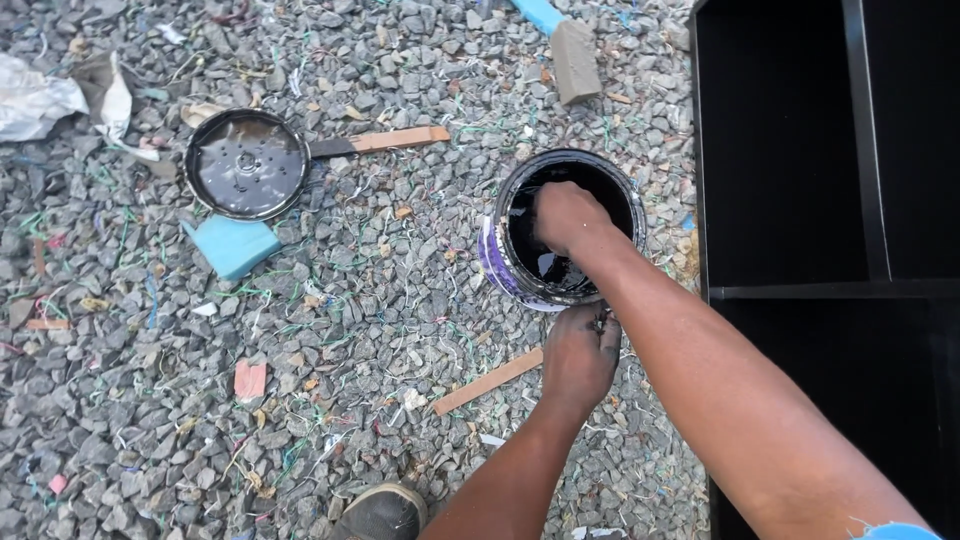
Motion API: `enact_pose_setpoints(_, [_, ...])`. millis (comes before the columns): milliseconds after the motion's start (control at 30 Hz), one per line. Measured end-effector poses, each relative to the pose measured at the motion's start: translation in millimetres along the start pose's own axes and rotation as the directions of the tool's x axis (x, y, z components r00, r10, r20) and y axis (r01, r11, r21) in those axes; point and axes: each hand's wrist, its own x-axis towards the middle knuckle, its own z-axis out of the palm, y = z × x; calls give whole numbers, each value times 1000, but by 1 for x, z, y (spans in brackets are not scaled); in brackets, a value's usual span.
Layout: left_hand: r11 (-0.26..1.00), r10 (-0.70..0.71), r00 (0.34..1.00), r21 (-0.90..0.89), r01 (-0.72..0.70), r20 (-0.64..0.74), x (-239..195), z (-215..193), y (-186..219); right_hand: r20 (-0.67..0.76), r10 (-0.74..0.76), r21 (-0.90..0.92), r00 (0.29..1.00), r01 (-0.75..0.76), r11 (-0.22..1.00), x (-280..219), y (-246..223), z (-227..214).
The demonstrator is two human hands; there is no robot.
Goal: The person paints a black cabinet with black paint using a sponge. They repeatedly dip the sponge into a paint can, apply paint to the cabinet's interior and exterior surfaces, and add a liquid from a green bottle into the paint can.
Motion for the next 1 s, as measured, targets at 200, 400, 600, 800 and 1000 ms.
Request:
enact_pose_setpoints(200, [999,16,998,44,-18,52,-2,-18,16,93,14,9,996,-15,1000,-13,-13,-19])
enact_pose_setpoints(400, [998,-20,999,56,18,39,-10,-22,28,261,170,359,950,-259,897,-34,-4,-55])
enact_pose_setpoints(600, [1000,13,997,1,-13,-81,-17,-18,31,345,155,453,926,-309,836,-36,-15,-50])
enact_pose_setpoints(800, [999,8,993,-46,-14,-116,-21,-23,46,358,142,667,923,-359,652,-52,5,-78])
enact_pose_setpoints(1000, [982,-180,979,-73,173,-95,-5,11,25,253,124,623,960,-259,738,-93,-14,-68])
